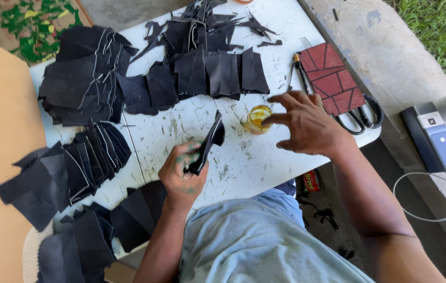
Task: The person assembles small black fabric pieces by applying adhesive from a small jar and pressing them together. They repeatedly pick up pieces, apply glue, and stack the assembled units on the table.
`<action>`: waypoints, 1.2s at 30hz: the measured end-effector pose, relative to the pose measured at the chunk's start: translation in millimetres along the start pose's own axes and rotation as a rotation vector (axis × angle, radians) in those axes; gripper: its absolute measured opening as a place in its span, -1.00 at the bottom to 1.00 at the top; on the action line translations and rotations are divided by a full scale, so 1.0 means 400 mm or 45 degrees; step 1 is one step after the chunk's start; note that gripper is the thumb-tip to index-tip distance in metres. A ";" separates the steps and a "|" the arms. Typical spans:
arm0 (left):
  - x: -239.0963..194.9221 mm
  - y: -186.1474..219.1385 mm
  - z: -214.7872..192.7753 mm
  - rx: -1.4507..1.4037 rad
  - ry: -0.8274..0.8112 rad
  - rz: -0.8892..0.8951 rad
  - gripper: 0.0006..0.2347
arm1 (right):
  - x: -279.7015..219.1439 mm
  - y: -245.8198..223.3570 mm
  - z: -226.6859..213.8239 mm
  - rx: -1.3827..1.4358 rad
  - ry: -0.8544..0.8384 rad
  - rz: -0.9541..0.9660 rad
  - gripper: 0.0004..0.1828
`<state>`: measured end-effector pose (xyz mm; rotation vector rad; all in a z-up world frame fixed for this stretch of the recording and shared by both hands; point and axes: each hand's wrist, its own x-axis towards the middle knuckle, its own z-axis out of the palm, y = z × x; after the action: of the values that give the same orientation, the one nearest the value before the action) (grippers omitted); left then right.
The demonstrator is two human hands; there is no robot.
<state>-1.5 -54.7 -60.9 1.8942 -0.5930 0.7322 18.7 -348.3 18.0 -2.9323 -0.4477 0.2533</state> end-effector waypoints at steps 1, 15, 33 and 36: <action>0.009 0.007 0.002 0.013 0.000 0.072 -0.78 | -0.017 -0.001 -0.009 0.031 0.002 -0.008 -0.32; 0.018 0.052 -0.010 0.014 -0.054 0.272 -0.71 | -0.084 -0.131 0.004 0.438 0.684 -0.326 -0.12; 0.008 0.053 -0.051 0.171 0.043 0.185 -0.75 | -0.016 -0.042 0.035 0.056 0.528 -0.136 -0.59; 0.028 0.052 -0.059 0.212 0.083 0.141 -0.78 | 0.053 0.008 0.054 -0.063 0.289 -0.052 -0.73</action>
<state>-13.3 -42.6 -32.1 1.9937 -0.6153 0.9363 35.5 -341.9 -6.7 -2.9484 -0.4848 -0.0968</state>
